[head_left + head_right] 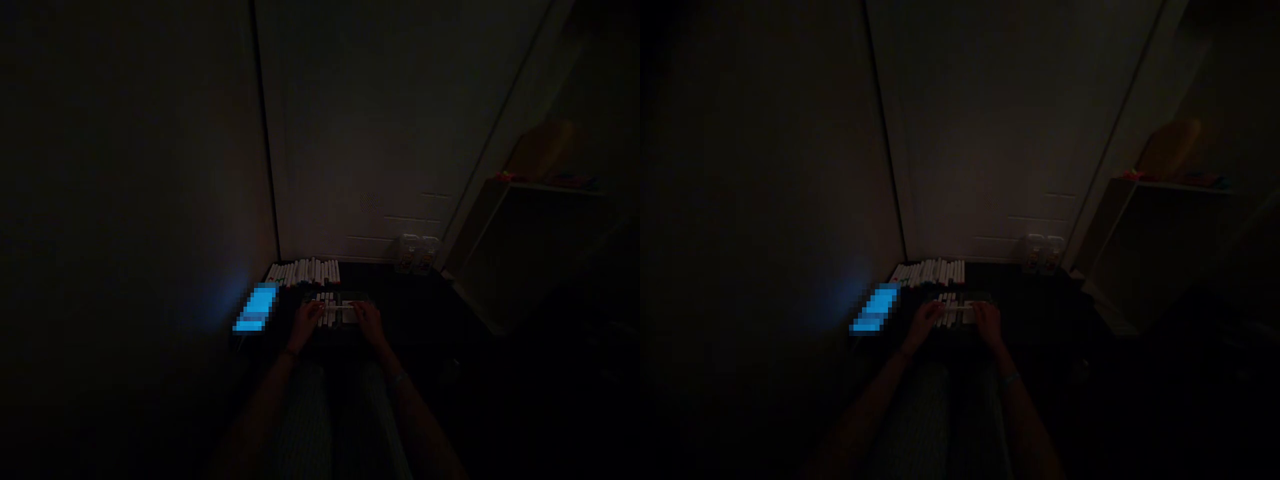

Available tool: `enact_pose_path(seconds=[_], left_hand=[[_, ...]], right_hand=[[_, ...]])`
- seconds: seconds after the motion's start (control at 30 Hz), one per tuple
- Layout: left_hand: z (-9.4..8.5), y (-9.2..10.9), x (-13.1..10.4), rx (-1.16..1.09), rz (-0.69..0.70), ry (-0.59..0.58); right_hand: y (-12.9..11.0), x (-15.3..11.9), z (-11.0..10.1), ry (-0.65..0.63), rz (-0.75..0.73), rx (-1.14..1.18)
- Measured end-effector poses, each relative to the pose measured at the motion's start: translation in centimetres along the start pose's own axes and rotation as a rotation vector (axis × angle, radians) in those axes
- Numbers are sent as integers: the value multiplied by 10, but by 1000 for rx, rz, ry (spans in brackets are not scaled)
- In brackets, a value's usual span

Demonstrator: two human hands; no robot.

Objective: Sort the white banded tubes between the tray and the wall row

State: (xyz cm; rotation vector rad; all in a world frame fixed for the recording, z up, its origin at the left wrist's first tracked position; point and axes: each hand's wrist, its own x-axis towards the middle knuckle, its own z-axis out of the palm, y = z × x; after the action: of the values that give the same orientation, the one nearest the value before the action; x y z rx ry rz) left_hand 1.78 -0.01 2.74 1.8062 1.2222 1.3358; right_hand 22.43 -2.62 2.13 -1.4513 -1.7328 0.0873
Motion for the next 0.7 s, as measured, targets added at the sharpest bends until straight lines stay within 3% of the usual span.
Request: enact_pose_path(seconds=[0.4, 0.7], left_hand=[[-2, 4, -2, 91, 7, -4], [-2, 7, -2, -29, -20, 58]], right_hand=[[0, -1, 1, 30, 31, -83], [0, -2, 1, 1, 102, -119]])
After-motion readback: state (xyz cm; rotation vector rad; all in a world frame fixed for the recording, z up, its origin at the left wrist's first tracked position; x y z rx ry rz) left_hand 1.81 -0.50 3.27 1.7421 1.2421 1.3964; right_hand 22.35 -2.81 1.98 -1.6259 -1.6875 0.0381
